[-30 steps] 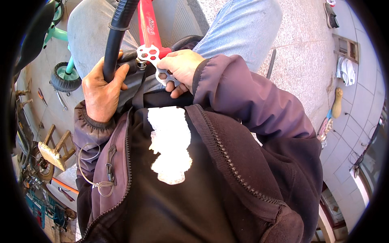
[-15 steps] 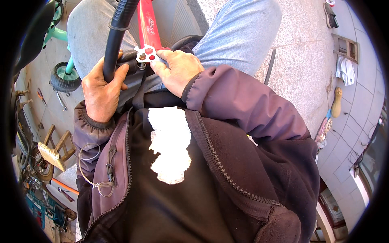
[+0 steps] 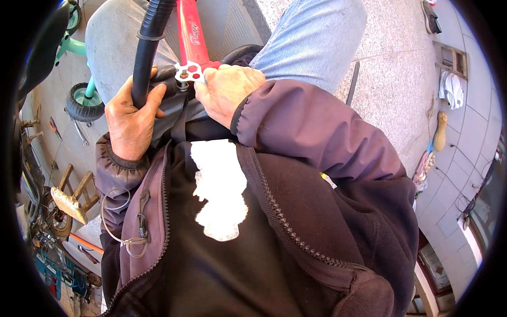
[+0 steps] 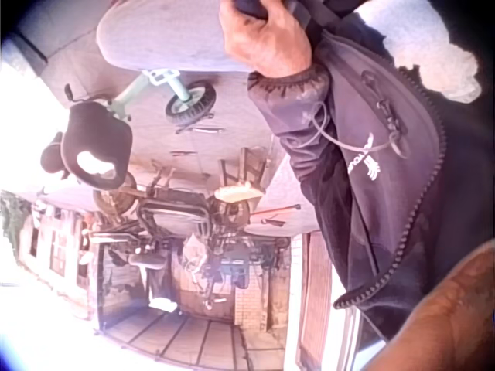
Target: The person attaches a red bicycle fork to a black handlebar stem using a multi-tool. They insert the fork into the stem, align the components, and tighten the securing bolts to complete the assembly.
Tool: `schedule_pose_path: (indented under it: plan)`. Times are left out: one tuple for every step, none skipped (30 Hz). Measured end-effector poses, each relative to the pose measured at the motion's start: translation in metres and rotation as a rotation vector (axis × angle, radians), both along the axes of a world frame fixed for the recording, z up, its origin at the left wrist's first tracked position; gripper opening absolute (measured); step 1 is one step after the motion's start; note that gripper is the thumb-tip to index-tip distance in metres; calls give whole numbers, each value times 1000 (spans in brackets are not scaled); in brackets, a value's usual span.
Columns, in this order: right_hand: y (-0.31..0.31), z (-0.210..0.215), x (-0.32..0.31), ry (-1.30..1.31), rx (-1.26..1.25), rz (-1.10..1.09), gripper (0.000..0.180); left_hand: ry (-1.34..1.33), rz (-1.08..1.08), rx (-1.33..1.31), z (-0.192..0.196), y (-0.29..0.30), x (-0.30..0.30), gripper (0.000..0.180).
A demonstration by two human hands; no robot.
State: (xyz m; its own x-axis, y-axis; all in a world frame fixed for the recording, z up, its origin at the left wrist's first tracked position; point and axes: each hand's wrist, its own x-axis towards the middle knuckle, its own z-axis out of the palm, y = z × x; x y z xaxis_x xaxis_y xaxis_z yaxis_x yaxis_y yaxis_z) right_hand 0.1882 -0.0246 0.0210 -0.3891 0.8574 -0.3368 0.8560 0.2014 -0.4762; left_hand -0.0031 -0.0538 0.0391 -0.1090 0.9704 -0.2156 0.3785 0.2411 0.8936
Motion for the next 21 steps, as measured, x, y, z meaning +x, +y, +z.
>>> schedule_pose_path:
  plan:
    - [4, 6, -2, -10, -74, 3, 34, -3, 14, 8, -1, 0, 1, 28]
    - [7, 9, -4, -21, -146, 4, 34, -8, 27, 18, -2, 0, 1, 26]
    - [8, 8, -4, -24, -155, 10, 34, -3, 26, 17, -2, -1, 1, 26]
    - [9, 7, -4, -26, -164, 15, 35, 2, 25, 16, -3, -1, 1, 26]
    - [10, 6, -4, -29, -174, 19, 36, 6, 23, 15, -3, -1, 0, 26]
    - [12, 4, -3, -22, -186, 21, 36, 11, 12, 9, -3, -1, 0, 28]
    - [13, 3, -2, -15, -198, 24, 36, 16, 0, 4, -3, 0, -1, 30]
    - [14, 2, -2, -8, -210, 29, 36, 22, -10, -1, -3, 0, -2, 32]
    - [15, 1, -1, 7, -220, 27, 37, 24, -12, 0, -4, 0, -2, 32]
    - [16, 1, -1, 22, -230, 25, 37, 26, -14, 1, -4, -1, -2, 32]
    - [17, 2, -1, 37, -241, 25, 38, 28, -15, 2, -4, -1, -2, 32]
    - [18, 5, -1, 47, -220, 66, 38, 27, -14, 5, -4, -1, -3, 32]
    - [19, 10, 0, 58, -199, 106, 38, 25, -13, 8, -4, -1, -2, 32]
    - [20, 12, 0, 68, -178, 147, 39, 24, -13, 11, -4, -1, -2, 32]
    - [20, 11, 1, 63, -199, 128, 39, 21, -11, 13, -4, -1, -2, 32]
    - [20, 8, 1, 59, -221, 110, 39, 19, -8, 15, -5, -1, -3, 33]
    - [19, 5, 1, 55, -243, 89, 39, 16, -7, 16, -5, -1, -3, 33]
    - [19, 4, 2, 56, -239, 102, 38, 6, 4, 21, -5, -1, -2, 31]
    - [20, 2, 3, 58, -235, 115, 38, -3, 15, 27, -4, -1, 0, 29]
    - [20, 1, 4, 59, -231, 129, 38, -13, 26, 32, -4, -1, 0, 27]
    - [19, -2, 5, 75, -222, 117, 37, -11, 22, 30, -4, 0, 0, 27]
